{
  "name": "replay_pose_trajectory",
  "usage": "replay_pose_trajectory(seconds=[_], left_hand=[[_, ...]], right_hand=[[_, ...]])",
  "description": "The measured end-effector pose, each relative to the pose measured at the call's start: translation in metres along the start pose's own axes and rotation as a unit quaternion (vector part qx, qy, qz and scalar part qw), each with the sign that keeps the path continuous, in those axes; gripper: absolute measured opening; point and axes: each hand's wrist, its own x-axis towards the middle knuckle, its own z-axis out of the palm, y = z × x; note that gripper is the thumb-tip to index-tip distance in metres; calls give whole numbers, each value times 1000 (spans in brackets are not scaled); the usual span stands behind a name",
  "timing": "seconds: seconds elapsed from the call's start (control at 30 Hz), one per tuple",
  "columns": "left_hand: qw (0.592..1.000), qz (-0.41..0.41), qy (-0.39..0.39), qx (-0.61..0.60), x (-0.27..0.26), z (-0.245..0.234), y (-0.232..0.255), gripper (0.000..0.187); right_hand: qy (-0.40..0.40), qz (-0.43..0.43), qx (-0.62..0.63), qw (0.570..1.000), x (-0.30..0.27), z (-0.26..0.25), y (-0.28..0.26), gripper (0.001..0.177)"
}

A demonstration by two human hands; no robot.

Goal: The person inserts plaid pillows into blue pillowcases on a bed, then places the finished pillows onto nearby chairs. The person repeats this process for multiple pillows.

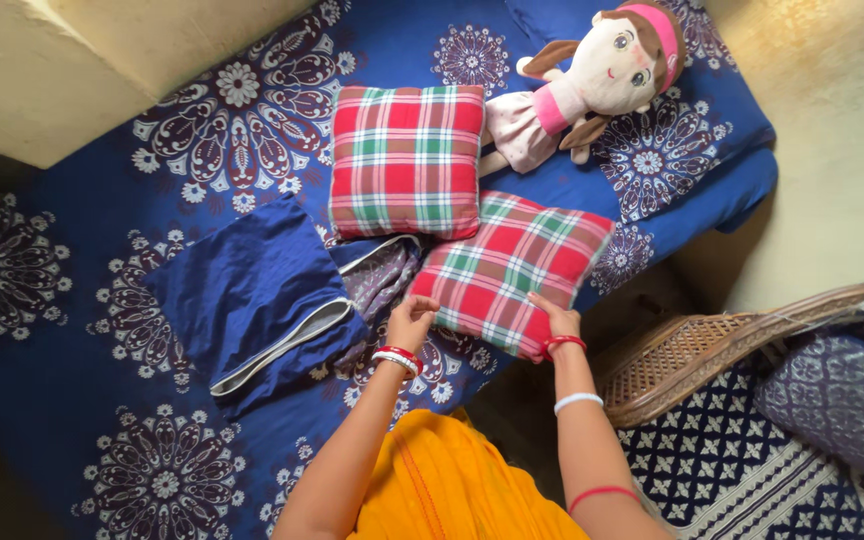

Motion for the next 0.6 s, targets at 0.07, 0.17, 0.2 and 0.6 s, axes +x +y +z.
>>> replay_pose_trajectory(seconds=[0.07, 0.17, 0.2, 0.6], left_hand=[[1000, 9, -6, -10, -12, -12, 0, 18], [999, 35, -17, -9, -36, -34, -4, 16], [999, 33, -19, -5, -44, -42, -6, 15], [966, 9, -152, -211, -224, -226, 4, 64]], right_hand=[[-6, -46, 19, 999, -42, -8, -5, 65], [-37, -97, 42, 994, -111, -31, -6, 58], [-60, -110, 60, 990, -135, -39, -3, 57], [-295, -121, -97, 943, -300, -17, 74, 66]])
